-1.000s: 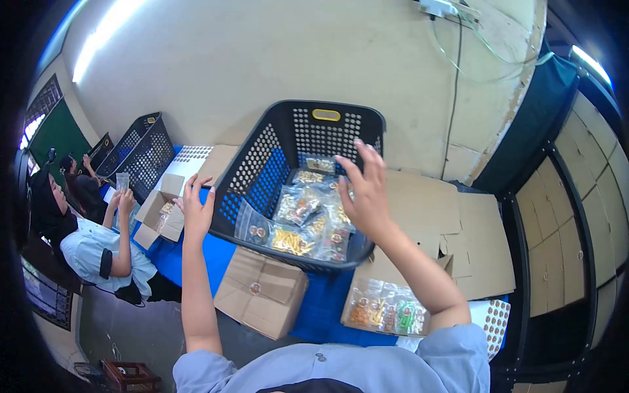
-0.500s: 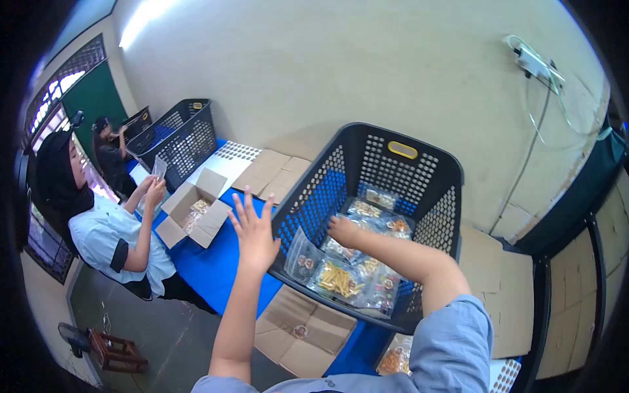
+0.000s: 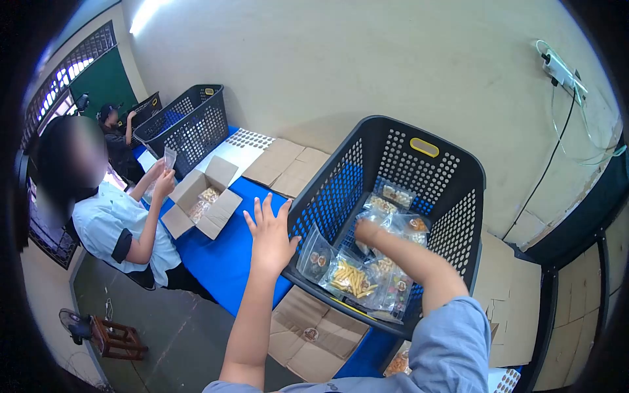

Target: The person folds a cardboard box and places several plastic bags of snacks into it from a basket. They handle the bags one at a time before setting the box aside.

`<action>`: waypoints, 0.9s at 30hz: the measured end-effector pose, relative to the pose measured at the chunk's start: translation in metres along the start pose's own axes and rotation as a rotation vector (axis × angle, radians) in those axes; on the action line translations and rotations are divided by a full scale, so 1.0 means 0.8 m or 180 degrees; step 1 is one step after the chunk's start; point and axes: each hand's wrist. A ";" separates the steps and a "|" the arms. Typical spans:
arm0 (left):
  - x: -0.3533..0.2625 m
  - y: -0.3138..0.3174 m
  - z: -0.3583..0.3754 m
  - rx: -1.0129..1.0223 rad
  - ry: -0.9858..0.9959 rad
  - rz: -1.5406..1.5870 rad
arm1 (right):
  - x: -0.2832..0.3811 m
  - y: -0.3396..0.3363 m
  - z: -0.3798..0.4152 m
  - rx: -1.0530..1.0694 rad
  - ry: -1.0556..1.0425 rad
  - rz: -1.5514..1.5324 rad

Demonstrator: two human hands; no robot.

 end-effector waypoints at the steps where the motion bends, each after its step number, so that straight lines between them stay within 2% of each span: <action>1: 0.000 -0.002 0.000 0.0005 -0.0023 0.0130 | -0.010 -0.019 0.012 -0.0068 0.0223 -0.0012; 4: 0.000 -0.001 0.001 -0.0029 -0.0055 0.0260 | -0.047 -0.092 0.070 -0.0415 0.0843 -0.0057; 6: 0.001 -0.001 0.000 -0.0024 -0.0051 0.0321 | -0.068 -0.150 0.123 -0.0685 0.0945 -0.0521; 10: 0.004 0.003 0.002 -0.0108 -0.0013 0.0411 | -0.066 -0.221 0.225 -0.1530 0.1546 -0.1100; 13: 0.007 0.010 0.004 -0.0226 0.0001 0.0545 | -0.038 -0.265 0.297 -0.1467 0.2007 -0.1593; 15: 0.005 0.012 0.005 -0.0328 -0.0127 0.0539 | -0.017 -0.275 0.335 -0.1522 0.2522 -0.2367; 16: 0.005 0.013 0.006 -0.0496 -0.0103 0.0565 | -0.011 -0.272 0.350 -0.1521 0.2592 -0.2376; 19: 0.000 0.001 0.015 -0.1134 0.0174 0.1064 | 0.018 -0.280 0.397 -0.2133 0.2705 -0.3852; 20: -0.005 -0.004 0.027 -0.1126 0.0235 0.1065 | 0.029 -0.281 0.415 -0.2167 0.2758 -0.3862; 22: -0.014 -0.019 0.062 -0.1748 0.0410 0.1143 | 0.052 -0.279 0.446 -0.2693 0.2650 -0.3022; 23: -0.030 -0.031 0.090 -0.1833 0.0594 0.1463 | 0.076 -0.297 0.467 -0.3029 0.2390 -0.2935; 25: -0.060 -0.051 0.149 -0.1645 0.0937 0.2205 | 0.120 -0.324 0.505 -0.3203 0.2333 -0.2762; 27: -0.076 -0.050 0.216 -0.0634 0.0644 0.2985 | 0.165 -0.339 0.539 -0.3412 0.2229 -0.2431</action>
Point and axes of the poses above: each hand's wrist, its own z-axis away from the middle knuckle, its own y-axis out of the palm, x = y × z, and after that the axes turned 2 degrees about -y, right-handed
